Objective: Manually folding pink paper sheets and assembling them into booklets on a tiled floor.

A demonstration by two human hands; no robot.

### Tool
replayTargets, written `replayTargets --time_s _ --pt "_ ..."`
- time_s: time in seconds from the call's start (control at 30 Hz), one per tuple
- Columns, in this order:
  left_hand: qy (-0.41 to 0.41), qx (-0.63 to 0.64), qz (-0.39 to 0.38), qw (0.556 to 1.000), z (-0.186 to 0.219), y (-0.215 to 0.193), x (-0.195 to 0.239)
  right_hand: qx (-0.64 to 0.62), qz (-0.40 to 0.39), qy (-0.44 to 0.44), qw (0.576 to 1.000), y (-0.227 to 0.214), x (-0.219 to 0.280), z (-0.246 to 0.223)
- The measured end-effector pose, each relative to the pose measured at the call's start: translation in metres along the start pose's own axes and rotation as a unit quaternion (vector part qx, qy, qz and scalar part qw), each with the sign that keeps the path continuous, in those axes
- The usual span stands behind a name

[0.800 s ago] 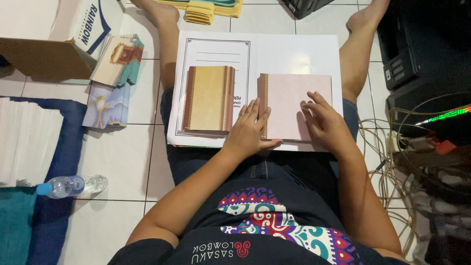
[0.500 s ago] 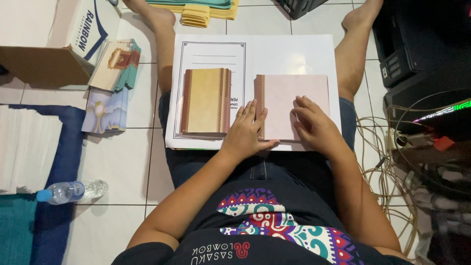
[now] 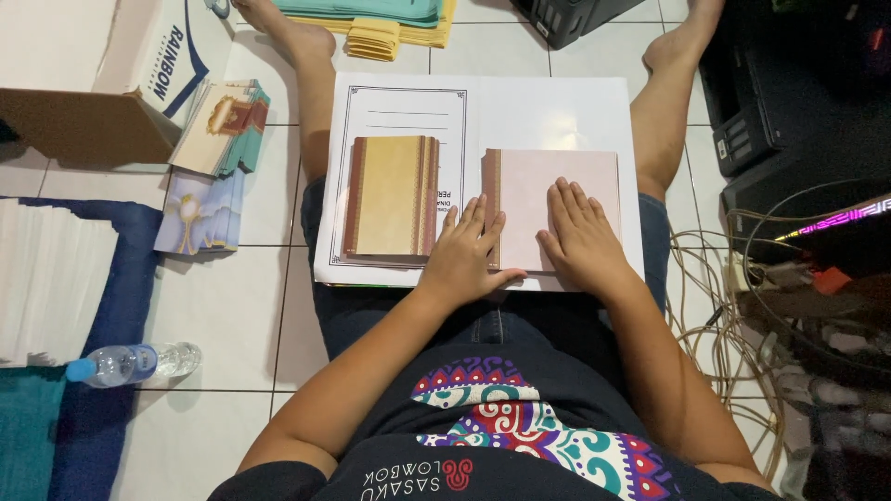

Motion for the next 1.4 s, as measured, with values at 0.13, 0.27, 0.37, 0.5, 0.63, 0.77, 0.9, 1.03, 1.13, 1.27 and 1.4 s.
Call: replayTargets --time_s 0.13,0.27,0.37,0.5,0.63,0.77,0.9,1.03,1.13,1.27,1.4 --pt "-0.005 0.000 0.000 1.000 0.000 0.000 0.001 0.012 -0.007 -0.005 1.000 -0.001 -0.008 0.000" --pt "-0.001 -0.001 0.009 1.000 0.001 0.000 0.000 0.009 0.023 -0.002 1.000 -0.016 -0.024 -0.003" --pt "-0.003 -0.004 0.012 1.000 0.002 -0.001 0.000 0.022 0.037 -0.007 0.999 -0.017 -0.029 -0.002" --pt "-0.004 -0.004 -0.002 1.000 0.003 -0.002 -0.001 0.038 0.049 -0.029 0.998 -0.002 -0.027 0.014" --pt "-0.008 -0.003 -0.011 1.000 0.006 -0.005 -0.005 0.032 0.056 -0.033 0.997 -0.007 -0.020 0.010" --pt "-0.020 0.026 0.026 0.999 0.023 -0.027 -0.033 0.058 0.057 -0.032 0.996 0.004 -0.028 0.019" --pt "-0.031 -0.036 0.026 0.999 0.019 0.012 -0.050 0.070 0.041 -0.022 0.996 0.011 -0.032 0.024" --pt "-0.016 -0.066 -0.021 0.997 0.010 0.029 -0.046 0.072 0.026 -0.013 0.997 0.007 -0.031 0.018" --pt "-0.033 -0.045 -0.055 0.997 0.008 0.026 -0.052 0.061 0.028 -0.013 0.998 -0.011 -0.040 0.006" --pt "-0.050 -0.047 -0.093 0.993 0.012 0.025 -0.049 0.047 0.030 -0.005 0.998 -0.011 -0.050 0.007" --pt "-0.076 -0.038 -0.126 0.988 0.007 0.032 -0.051 0.042 0.043 0.016 0.998 -0.017 -0.043 -0.007"
Point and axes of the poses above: each hand's wrist, its own x-axis away from the middle knuckle, its own y-axis out of the palm, z = x × y, the point moved 3 cm from there along -x, towards the middle knuckle, and after that the axes turned 5 degrees about y, right-handed, at the moved point
